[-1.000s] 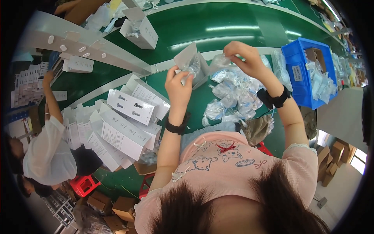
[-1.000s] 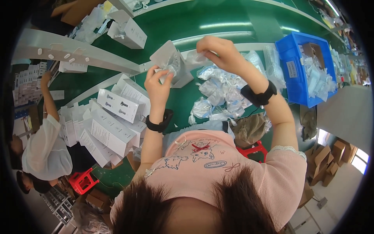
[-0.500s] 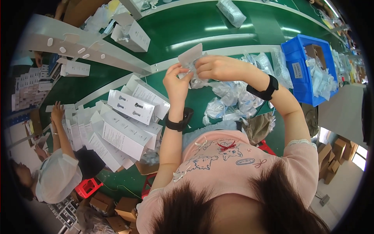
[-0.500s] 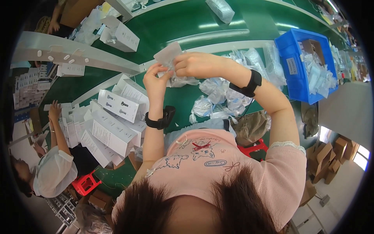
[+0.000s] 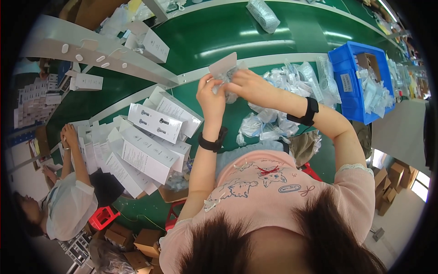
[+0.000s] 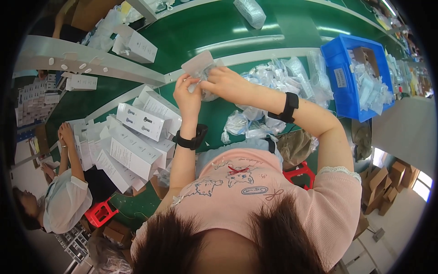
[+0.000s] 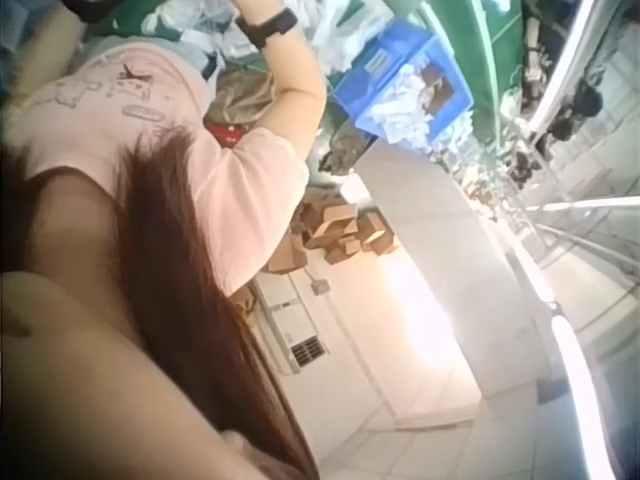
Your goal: The person packages items by placing a manual and a bubble-wrapped device into a white box before setting it aside. They repeat this process multiple times, occasionally moving small white bags on the table.
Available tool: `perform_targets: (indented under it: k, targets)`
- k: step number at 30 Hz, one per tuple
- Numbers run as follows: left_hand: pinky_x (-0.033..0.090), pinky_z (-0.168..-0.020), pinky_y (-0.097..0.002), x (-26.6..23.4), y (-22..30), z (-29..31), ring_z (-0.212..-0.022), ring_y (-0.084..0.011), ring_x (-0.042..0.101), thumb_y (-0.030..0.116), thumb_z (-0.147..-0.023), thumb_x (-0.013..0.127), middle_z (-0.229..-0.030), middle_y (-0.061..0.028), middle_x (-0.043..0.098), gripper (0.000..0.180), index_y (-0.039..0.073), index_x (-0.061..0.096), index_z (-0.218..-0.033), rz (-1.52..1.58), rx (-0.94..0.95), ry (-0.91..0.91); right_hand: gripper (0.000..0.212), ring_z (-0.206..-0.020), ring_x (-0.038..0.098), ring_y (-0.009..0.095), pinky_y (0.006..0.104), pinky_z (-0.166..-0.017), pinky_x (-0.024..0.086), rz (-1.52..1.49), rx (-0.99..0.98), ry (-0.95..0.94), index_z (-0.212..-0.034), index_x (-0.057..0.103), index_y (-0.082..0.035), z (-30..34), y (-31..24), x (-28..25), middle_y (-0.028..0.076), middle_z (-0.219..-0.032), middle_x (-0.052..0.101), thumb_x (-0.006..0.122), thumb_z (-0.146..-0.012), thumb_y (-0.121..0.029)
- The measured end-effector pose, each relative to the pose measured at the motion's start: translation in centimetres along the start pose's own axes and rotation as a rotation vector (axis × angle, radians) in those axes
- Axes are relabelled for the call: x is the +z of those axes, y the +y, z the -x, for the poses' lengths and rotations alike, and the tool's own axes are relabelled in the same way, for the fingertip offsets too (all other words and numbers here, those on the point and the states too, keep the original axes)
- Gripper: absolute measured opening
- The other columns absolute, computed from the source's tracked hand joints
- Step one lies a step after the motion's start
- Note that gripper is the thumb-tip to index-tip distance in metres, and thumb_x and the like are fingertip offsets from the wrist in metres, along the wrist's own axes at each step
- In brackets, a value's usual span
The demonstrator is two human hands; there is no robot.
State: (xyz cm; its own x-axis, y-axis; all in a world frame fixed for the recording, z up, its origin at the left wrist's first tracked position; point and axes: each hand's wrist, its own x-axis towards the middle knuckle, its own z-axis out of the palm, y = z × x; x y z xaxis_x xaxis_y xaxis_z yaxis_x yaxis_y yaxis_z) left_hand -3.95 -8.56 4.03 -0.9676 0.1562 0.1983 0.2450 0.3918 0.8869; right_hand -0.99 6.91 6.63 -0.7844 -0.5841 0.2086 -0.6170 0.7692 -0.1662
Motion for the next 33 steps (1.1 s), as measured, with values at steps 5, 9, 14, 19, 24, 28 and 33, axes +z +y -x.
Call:
perform_targets:
  k: [5,9,14,19,24,28,33]
  targets:
    - [0.044,-0.079,-0.0348,0.1,-0.2,0.0,-0.090,-0.0310,0.056,0.000,-0.064,0.064,-0.101,-0.0146,0.056,0.011,-0.001,0.060,-0.074,-0.001,-0.013,0.015,0.018,-0.077,0.053,0.023,0.0356,-0.085,0.039,-0.038,-0.045,0.272,-0.079,0.055,-0.005,0.3,-0.4,-0.6,0.006,-0.073,0.053,0.060,-0.069,-0.020]
    - [0.043,-0.081,-0.0351,-0.2,-0.1,-0.2,-0.093,-0.0316,0.055,0.001,-0.065,0.064,-0.103,-0.0148,0.055,0.015,-0.001,0.060,-0.079,-0.006,-0.001,0.003,0.027,-0.080,0.052,0.024,0.0351,-0.088,0.037,-0.086,0.001,-0.087,-0.083,0.057,-0.005,-0.6,-1.4,-0.6,0.007,-0.082,0.055,0.065,-0.068,-0.025]
    - [0.035,-0.092,-0.0407,-4.2,1.9,0.4,-0.111,-0.0353,0.042,0.006,-0.067,0.065,-0.116,-0.0184,0.047,0.038,0.002,0.053,-0.103,-0.163,0.067,0.164,0.052,-0.101,0.049,0.027,0.0366,-0.097,0.030,-0.044,-0.061,0.086,-0.106,0.053,-0.003,1.5,0.0,-1.2,0.013,-0.109,0.052,0.073,-0.064,-0.027]
    - [0.025,-0.098,-0.0514,-9.9,-1.4,2.7,-0.123,-0.0452,0.021,0.020,-0.068,0.066,-0.136,-0.0250,0.022,0.056,0.004,0.045,-0.118,-0.946,-0.209,0.333,0.101,-0.127,0.029,0.029,0.0382,-0.104,0.022,-0.735,0.304,0.327,-0.137,0.020,-0.004,2.6,2.2,3.4,0.019,-0.138,0.026,0.079,-0.057,-0.022]
    - [0.022,-0.097,-0.0555,-9.2,-2.0,3.2,-0.124,-0.0462,0.018,0.019,-0.065,0.063,-0.139,-0.0260,0.015,0.060,0.007,0.044,-0.121,-0.921,-0.543,0.044,0.119,-0.131,0.019,0.026,0.0384,-0.105,0.021,-0.984,0.390,0.105,-0.139,-0.002,-0.006,-1.9,5.4,3.3,0.016,-0.143,0.012,0.081,-0.054,-0.016]
    - [0.022,-0.095,-0.0580,-10.9,4.9,5.9,-0.123,-0.0451,0.019,0.015,-0.060,0.062,-0.139,-0.0242,0.017,0.059,0.009,0.048,-0.117,-0.647,-0.279,-0.137,0.115,-0.129,0.025,0.026,0.0351,-0.105,0.023,-1.296,0.495,0.508,-0.139,0.000,-0.006,-8.0,12.8,1.7,0.015,-0.142,0.018,0.078,-0.054,-0.007]
    - [0.022,-0.096,-0.0541,-7.0,8.1,4.9,-0.121,-0.0449,0.021,0.014,-0.058,0.062,-0.137,-0.0244,0.019,0.055,0.012,0.052,-0.113,-0.689,-0.238,-0.341,0.115,-0.128,0.025,0.029,0.0352,-0.105,0.023,-0.844,0.480,0.580,-0.139,-0.002,-0.006,-15.3,21.1,5.9,0.018,-0.142,0.016,0.078,-0.055,-0.009]
